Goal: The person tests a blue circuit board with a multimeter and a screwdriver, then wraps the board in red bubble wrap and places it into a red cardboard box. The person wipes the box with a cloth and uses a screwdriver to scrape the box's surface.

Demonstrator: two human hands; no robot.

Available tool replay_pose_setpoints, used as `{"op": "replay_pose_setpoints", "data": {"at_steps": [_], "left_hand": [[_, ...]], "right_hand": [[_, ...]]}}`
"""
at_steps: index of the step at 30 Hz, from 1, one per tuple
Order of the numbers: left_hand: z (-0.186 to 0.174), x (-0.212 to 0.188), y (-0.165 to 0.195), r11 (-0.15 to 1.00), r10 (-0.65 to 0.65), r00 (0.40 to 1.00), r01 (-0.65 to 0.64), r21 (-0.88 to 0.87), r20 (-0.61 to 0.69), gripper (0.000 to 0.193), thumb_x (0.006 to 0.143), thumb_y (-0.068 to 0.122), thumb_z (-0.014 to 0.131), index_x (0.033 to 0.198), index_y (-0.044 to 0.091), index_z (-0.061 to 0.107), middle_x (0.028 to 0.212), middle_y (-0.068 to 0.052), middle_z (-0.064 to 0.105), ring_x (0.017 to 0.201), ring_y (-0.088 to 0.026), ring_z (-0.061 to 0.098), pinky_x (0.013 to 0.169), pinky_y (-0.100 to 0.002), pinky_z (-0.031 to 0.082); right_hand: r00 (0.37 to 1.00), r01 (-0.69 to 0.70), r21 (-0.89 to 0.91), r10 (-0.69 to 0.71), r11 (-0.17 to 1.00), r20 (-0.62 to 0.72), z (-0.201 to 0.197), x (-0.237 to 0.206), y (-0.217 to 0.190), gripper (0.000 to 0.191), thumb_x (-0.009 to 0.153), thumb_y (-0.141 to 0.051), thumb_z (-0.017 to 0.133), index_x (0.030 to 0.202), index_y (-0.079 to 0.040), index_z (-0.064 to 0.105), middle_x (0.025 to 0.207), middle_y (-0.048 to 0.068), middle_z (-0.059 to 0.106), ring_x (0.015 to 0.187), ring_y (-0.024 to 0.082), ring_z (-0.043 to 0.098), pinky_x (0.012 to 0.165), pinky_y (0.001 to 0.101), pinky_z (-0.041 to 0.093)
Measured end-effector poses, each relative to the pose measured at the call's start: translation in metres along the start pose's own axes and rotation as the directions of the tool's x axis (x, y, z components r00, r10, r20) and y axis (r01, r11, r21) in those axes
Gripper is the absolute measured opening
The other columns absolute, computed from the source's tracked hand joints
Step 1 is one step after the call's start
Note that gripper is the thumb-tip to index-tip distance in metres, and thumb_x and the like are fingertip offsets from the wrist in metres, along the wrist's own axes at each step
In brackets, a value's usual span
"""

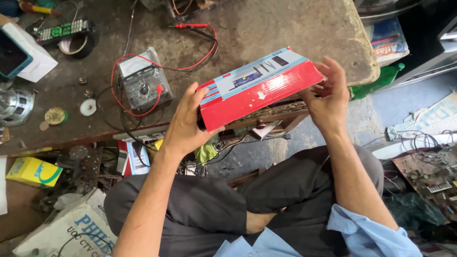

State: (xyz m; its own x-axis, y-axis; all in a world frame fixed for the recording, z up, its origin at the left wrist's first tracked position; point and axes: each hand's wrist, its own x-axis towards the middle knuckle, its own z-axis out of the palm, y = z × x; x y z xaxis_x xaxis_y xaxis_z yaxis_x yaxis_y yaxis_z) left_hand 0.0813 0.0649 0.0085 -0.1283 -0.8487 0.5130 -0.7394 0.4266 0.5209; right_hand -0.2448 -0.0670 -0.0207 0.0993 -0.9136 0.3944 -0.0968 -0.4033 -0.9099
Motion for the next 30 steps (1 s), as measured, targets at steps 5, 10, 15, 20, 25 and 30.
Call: {"op": "replay_pose_setpoints", "data": {"at_steps": [5,10,15,20,25,30], "left_hand": [[-0.003,-0.005,-0.008,0.997,-0.019,0.999,0.017,0.076,0.026,0.100,0.064,0.021,0.098,0.148,0.010,0.044,0.154,-0.026,0.043,0.140,-0.046,0.049,0.115,-0.050,0.045],[-0.002,-0.002,-0.009,0.997,0.023,0.999,-0.025,0.073,0.031,0.098,0.062,0.021,0.097,0.146,0.007,0.047,0.154,-0.026,0.044,0.142,-0.048,0.046,0.117,-0.052,0.042],[-0.005,0.001,-0.008,0.999,0.015,0.998,-0.018,0.046,0.060,0.101,0.061,0.020,0.096,0.147,0.009,0.045,0.155,-0.026,0.043,0.142,-0.046,0.048,0.116,-0.050,0.045],[-0.006,0.001,-0.005,0.999,-0.046,0.994,0.044,0.023,0.103,0.105,0.061,0.018,0.094,0.152,0.011,0.042,0.156,-0.027,0.039,0.136,-0.048,0.052,0.109,-0.049,0.049],[-0.004,-0.001,-0.009,0.999,-0.048,0.994,0.048,0.004,0.098,0.097,0.068,0.019,0.093,0.153,0.017,0.044,0.158,-0.025,0.039,0.135,-0.046,0.056,0.107,-0.047,0.053],[0.001,-0.003,-0.017,0.995,-0.062,0.993,0.070,-0.075,0.105,0.096,0.071,0.019,0.094,0.153,0.019,0.044,0.161,-0.028,0.035,0.137,-0.044,0.056,0.110,-0.046,0.052]], "right_hand": [[0.990,-0.005,-0.042,0.011,0.999,0.138,-0.001,-0.004,0.000,0.051,0.098,0.009,0.077,0.145,-0.001,0.058,0.132,0.012,0.071,0.121,0.018,0.071,0.106,0.0338,0.061],[0.998,0.022,-0.129,-0.015,0.991,0.055,0.002,-0.002,-0.020,0.077,0.086,0.007,0.078,0.153,-0.002,0.041,0.138,0.012,0.065,0.122,0.021,0.069,0.100,0.0334,0.059],[0.906,0.422,-0.340,-0.396,0.840,0.148,0.000,0.007,-0.042,0.062,0.081,0.014,0.072,0.139,-0.006,0.060,0.148,0.021,0.056,0.128,0.032,0.065,0.107,0.0386,0.056],[0.868,0.496,-0.460,-0.411,0.736,0.279,-0.006,0.012,-0.047,0.056,0.075,0.018,0.063,0.124,-0.007,0.073,0.138,0.016,0.066,0.119,0.036,0.068,0.104,0.0409,0.056],[0.902,0.425,-0.441,-0.327,0.790,0.284,-0.008,0.000,-0.054,0.056,0.077,0.018,0.058,0.127,-0.005,0.071,0.141,0.018,0.064,0.127,0.036,0.066,0.106,0.0406,0.055],[0.913,0.393,-0.448,-0.285,0.803,0.291,-0.006,-0.002,-0.059,0.056,0.075,0.017,0.058,0.126,-0.003,0.070,0.142,0.019,0.063,0.128,0.037,0.065,0.107,0.0404,0.054]]}}
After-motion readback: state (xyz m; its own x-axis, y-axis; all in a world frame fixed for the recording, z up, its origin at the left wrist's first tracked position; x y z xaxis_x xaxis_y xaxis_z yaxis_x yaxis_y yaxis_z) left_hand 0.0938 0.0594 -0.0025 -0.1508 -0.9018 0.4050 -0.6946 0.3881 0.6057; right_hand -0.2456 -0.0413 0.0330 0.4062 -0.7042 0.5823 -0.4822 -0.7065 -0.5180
